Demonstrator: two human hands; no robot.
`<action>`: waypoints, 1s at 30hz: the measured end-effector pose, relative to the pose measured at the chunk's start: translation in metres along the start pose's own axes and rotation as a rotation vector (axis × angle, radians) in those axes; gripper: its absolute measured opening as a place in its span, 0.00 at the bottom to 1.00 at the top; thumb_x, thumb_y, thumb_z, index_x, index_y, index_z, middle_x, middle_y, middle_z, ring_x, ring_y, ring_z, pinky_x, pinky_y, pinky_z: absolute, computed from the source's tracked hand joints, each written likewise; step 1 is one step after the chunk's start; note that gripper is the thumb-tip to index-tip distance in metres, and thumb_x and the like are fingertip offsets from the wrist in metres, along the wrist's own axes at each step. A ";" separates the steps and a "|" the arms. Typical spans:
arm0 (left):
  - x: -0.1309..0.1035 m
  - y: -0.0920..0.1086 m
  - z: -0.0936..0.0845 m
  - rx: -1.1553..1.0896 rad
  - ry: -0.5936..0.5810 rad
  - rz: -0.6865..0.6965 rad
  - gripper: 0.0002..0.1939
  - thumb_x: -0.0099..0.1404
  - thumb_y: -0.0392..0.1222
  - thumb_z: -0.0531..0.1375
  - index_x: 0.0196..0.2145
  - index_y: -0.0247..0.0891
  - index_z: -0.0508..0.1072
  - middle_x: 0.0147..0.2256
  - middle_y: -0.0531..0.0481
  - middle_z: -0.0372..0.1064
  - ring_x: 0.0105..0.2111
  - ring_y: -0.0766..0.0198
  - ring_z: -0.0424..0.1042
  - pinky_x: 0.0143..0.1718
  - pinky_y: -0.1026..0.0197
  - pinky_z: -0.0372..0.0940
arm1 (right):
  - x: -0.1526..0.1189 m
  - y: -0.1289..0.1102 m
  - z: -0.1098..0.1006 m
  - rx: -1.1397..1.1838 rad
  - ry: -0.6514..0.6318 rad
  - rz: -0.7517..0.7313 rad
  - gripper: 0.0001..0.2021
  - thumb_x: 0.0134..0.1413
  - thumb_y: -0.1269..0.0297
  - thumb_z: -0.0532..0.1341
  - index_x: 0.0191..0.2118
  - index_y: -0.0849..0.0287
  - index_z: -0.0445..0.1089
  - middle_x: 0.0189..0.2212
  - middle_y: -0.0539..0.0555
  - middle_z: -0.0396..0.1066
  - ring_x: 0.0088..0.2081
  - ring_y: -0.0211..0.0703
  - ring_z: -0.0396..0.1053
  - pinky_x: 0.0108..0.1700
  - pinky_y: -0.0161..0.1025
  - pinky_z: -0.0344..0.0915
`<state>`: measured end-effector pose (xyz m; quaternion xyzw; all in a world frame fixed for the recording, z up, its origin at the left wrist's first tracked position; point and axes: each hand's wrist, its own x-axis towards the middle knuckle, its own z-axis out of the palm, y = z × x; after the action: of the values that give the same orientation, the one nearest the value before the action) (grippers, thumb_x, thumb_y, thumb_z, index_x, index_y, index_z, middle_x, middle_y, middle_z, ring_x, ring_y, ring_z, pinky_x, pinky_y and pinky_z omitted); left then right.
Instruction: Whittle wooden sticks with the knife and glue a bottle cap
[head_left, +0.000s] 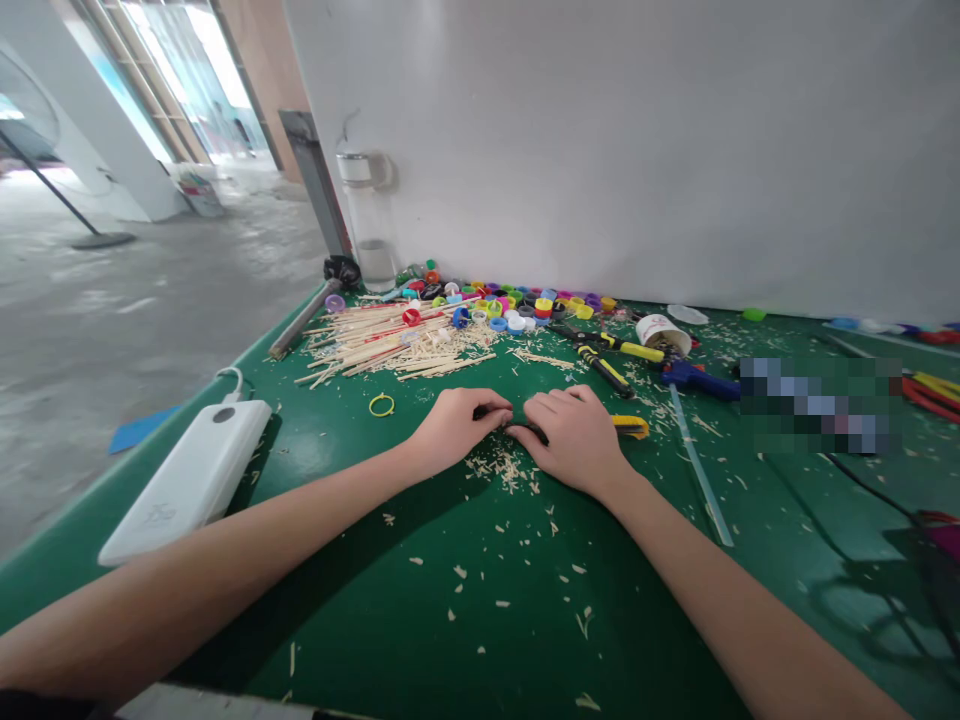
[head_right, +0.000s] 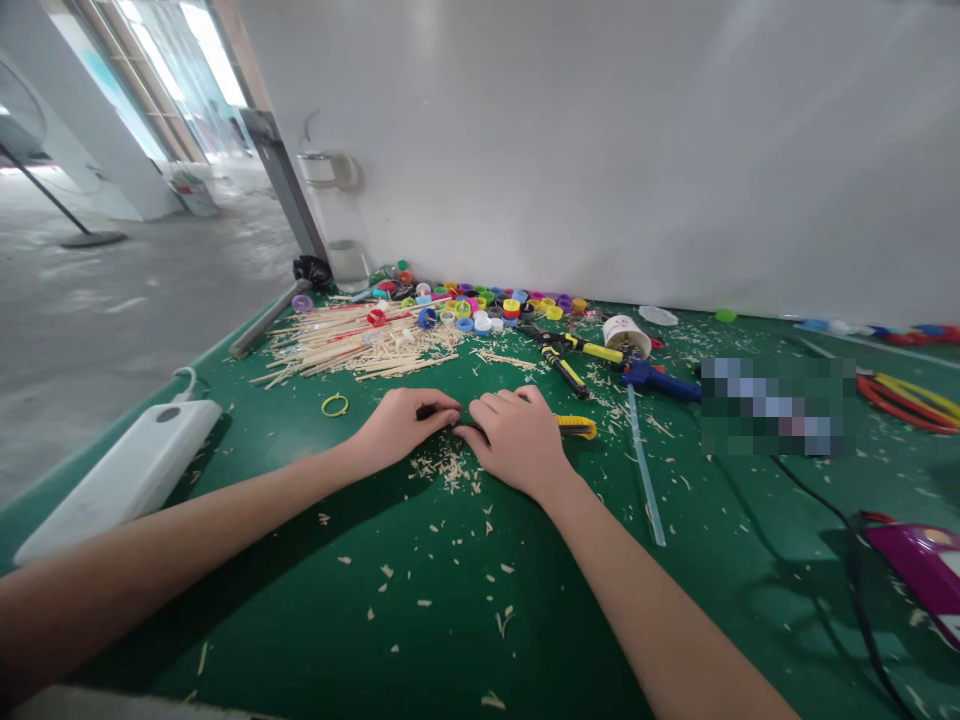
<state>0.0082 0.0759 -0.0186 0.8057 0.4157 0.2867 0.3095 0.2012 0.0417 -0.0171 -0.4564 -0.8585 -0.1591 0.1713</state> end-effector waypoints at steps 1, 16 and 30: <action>0.000 0.000 0.000 -0.001 0.004 0.000 0.11 0.62 0.45 0.57 0.37 0.42 0.77 0.35 0.52 0.77 0.35 0.63 0.73 0.36 0.63 0.65 | 0.000 0.000 0.000 -0.001 0.002 -0.003 0.15 0.63 0.55 0.50 0.28 0.57 0.62 0.25 0.50 0.68 0.30 0.40 0.61 0.39 0.41 0.49; 0.000 0.000 -0.001 -0.005 0.014 -0.016 0.09 0.62 0.45 0.57 0.34 0.41 0.76 0.34 0.52 0.76 0.33 0.64 0.72 0.33 0.63 0.63 | -0.003 0.000 -0.001 -0.040 0.040 0.029 0.15 0.63 0.56 0.49 0.28 0.57 0.63 0.25 0.50 0.67 0.30 0.40 0.60 0.41 0.41 0.49; -0.003 0.005 -0.002 -0.023 0.008 -0.025 0.11 0.62 0.46 0.57 0.32 0.39 0.77 0.31 0.54 0.75 0.32 0.62 0.71 0.34 0.62 0.62 | 0.001 0.004 -0.002 -0.025 -0.024 -0.039 0.14 0.63 0.55 0.50 0.28 0.56 0.58 0.24 0.50 0.67 0.30 0.41 0.62 0.40 0.43 0.50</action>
<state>0.0077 0.0720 -0.0141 0.7957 0.4235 0.2908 0.3208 0.2047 0.0440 -0.0149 -0.4436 -0.8672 -0.1676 0.1519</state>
